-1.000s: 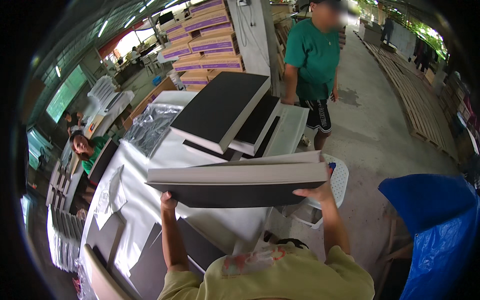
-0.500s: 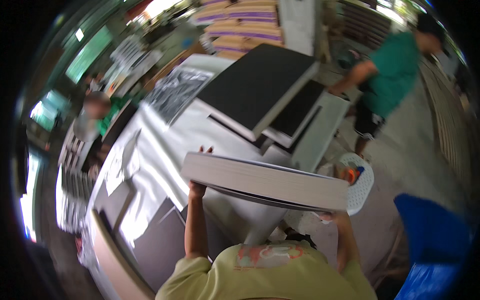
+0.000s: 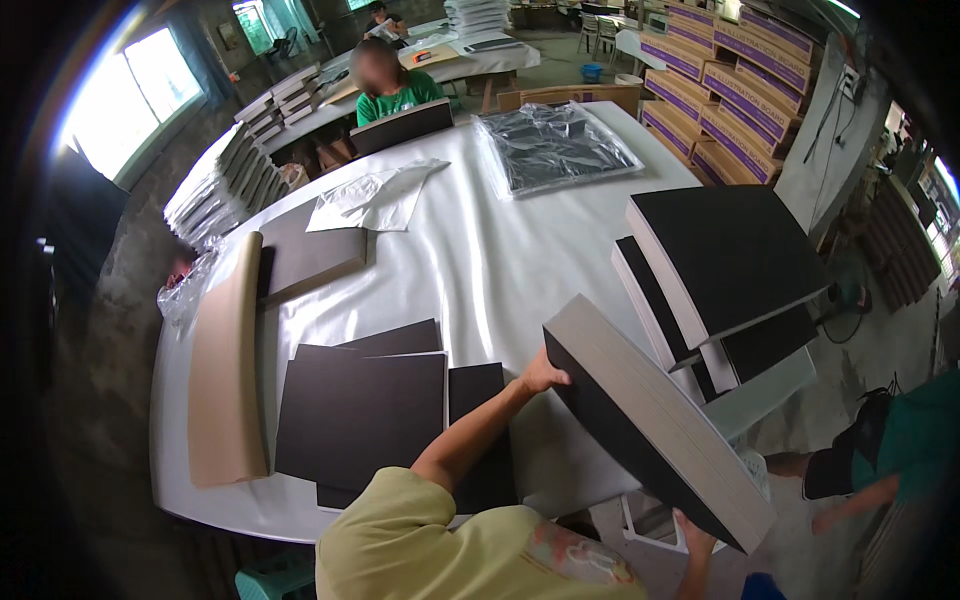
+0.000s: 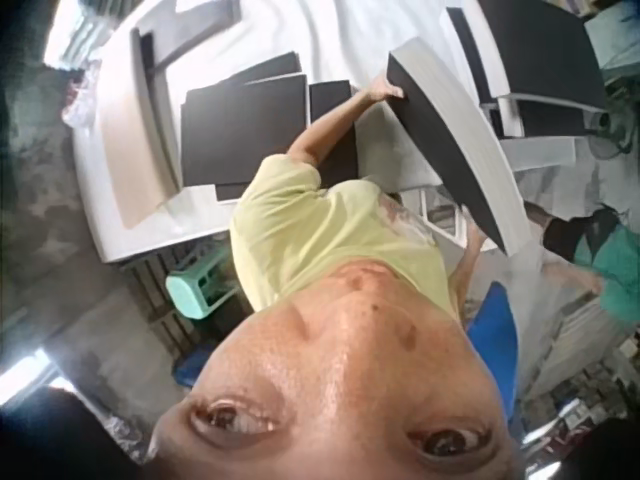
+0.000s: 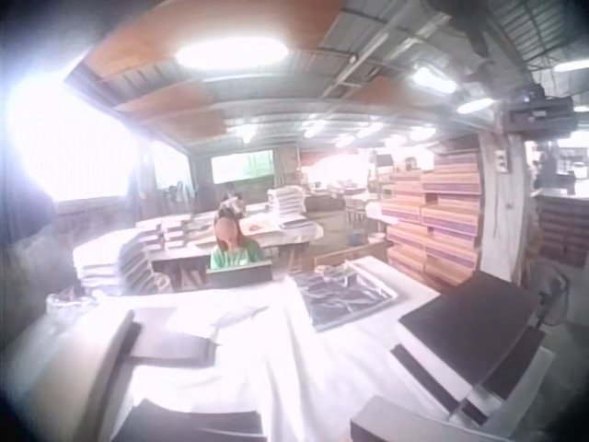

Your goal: The person flips through a thick stack of paper boards by hand to count or inspect them, then carries a finished stack across the factory floor and places it onto a larger pile.

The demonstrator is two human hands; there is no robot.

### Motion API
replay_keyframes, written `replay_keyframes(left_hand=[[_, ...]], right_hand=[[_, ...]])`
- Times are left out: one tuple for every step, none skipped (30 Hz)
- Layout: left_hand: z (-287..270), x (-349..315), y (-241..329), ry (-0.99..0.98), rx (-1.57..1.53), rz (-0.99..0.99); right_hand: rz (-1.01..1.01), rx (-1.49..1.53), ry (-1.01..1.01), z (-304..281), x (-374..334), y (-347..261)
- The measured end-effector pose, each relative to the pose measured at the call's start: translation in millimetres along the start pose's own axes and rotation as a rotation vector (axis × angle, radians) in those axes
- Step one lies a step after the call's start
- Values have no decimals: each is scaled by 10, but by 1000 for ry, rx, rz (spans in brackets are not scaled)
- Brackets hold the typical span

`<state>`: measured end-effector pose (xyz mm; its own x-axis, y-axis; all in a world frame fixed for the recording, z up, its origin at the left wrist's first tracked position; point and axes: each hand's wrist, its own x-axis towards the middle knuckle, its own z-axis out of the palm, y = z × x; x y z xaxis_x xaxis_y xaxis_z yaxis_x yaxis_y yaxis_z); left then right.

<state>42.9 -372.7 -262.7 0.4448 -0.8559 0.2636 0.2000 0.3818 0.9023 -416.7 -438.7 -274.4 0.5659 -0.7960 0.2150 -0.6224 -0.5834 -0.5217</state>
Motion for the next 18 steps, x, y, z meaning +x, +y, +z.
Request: replay_keyframes(left_hand=[[-129, 44, -158, 29, 79, 74], [-57, 110, -95, 28, 97, -36], [96, 206, 132, 6, 113, -128], [275, 285, 377, 47, 208, -93], [330, 343, 519, 72, 278, -21], [345, 362, 679, 100, 348, -9], [370, 398, 924, 127, 410, -19], [420, 449, 1169, 145, 459, -33], [490, 539, 1431, 152, 507, -48], [564, 646, 1714, 147, 568, -65], [862, 896, 2044, 50, 509, -120], [960, 1183, 2198, -33, 531, -147], [1050, 1494, 2387, -86, 702, -238], [1346, 1758, 2477, -94, 730, -266], [1615, 2018, 2548, -99, 758, -281], [1620, 2362, 2547, -157, 789, -298], [1600, 2677, 2548, -213, 824, -316], [1681, 2853, 2571, -244, 858, -313]], right_hand=[[76, 109, -62, 3, -25, 15], [182, 203, -111, -108, -9, -135], [283, 294, -132, -211, 7, -273], [90, 369, 161, -230, 15, -479], [-48, 189, 166, -306, 78, -432], [-155, 9, 152, -328, 58, -375], [-248, -173, 118, -363, 7, -339], [-209, -97, 132, -421, 21, -339], [-177, -6, 145, -472, 127, -395], [-31, 202, 83, -738, 338, -715], [-145, 91, 176, -824, 419, -566], [172, 638, 143, -947, 583, -675], [290, 932, 261, -1055, 819, -886], [275, 1014, 428, -1133, 1009, -903], [200, 1069, 430, -1315, 1185, -846], [233, 1199, 395, -1436, 1405, -899], [267, 1331, 354, -1545, 1592, -990], [268, 1358, 338, -1610, 1743, -1033]])
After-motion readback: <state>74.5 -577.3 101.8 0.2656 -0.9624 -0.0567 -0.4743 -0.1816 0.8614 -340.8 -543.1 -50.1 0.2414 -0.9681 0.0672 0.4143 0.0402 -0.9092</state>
